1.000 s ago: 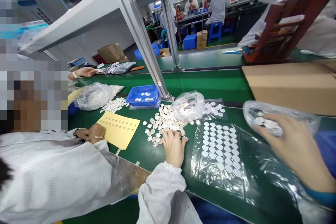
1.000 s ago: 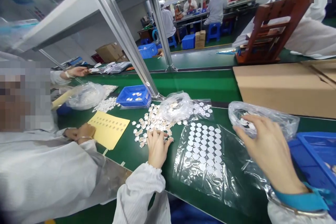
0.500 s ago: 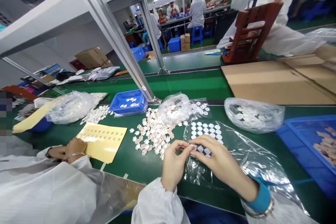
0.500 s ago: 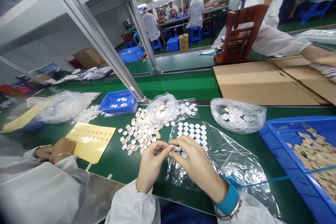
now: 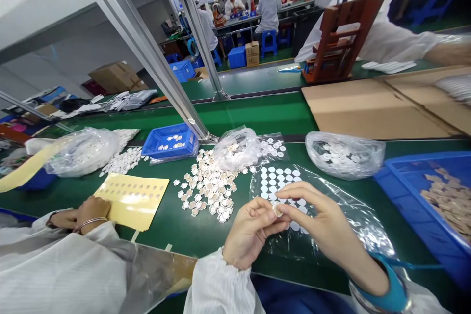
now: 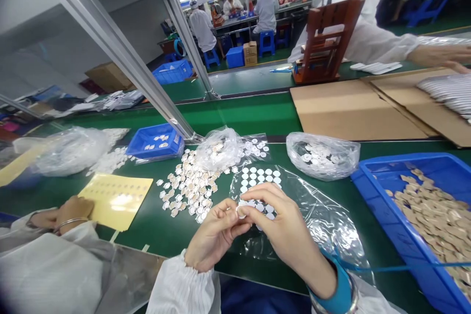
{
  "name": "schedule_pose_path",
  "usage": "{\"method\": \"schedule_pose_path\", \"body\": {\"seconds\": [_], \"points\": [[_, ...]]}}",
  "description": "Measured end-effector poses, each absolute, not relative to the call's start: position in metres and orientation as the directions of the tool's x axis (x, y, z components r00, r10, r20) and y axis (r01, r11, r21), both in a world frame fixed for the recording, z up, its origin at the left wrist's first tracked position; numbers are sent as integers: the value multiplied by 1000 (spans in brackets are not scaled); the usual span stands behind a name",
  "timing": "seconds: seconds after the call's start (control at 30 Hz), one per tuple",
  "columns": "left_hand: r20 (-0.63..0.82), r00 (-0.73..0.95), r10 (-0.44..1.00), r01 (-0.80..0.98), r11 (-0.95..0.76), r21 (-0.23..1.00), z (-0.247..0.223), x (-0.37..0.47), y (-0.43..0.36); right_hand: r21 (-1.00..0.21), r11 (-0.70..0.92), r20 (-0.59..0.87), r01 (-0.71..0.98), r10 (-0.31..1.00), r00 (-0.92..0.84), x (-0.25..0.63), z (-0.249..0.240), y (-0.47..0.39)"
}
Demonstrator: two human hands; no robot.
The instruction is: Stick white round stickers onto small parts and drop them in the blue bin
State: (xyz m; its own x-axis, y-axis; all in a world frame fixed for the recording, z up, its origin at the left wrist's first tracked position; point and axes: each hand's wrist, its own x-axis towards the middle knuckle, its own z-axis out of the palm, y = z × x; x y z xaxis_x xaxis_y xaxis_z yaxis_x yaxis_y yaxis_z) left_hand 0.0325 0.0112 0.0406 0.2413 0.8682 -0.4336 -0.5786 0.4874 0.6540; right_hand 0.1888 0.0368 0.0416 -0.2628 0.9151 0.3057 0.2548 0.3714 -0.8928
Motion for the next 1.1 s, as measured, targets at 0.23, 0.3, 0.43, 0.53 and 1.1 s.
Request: {"method": "schedule_pose_path", "body": {"seconds": [0.23,0.3,0.43,0.53,1.1], "points": [[-339,155,928,-562,366,742,55,39,3,-791,557,508,252,828,-236,193,50,28],[-331,137,933,-566,348,747,57,40,1,-776,578,529,252,815,-239,193,52,27],[-329,120,937,-576,336,745,60,42,0,-750,604,560,269,797,-227,193,54,25],[-327,105,939,-566,327,757,62,42,-1,-731,628,584,267,778,-231,193,56,23],[-321,93,943,-534,319,783,68,46,-7,-685,679,621,263,734,-276,196,61,21]]}}
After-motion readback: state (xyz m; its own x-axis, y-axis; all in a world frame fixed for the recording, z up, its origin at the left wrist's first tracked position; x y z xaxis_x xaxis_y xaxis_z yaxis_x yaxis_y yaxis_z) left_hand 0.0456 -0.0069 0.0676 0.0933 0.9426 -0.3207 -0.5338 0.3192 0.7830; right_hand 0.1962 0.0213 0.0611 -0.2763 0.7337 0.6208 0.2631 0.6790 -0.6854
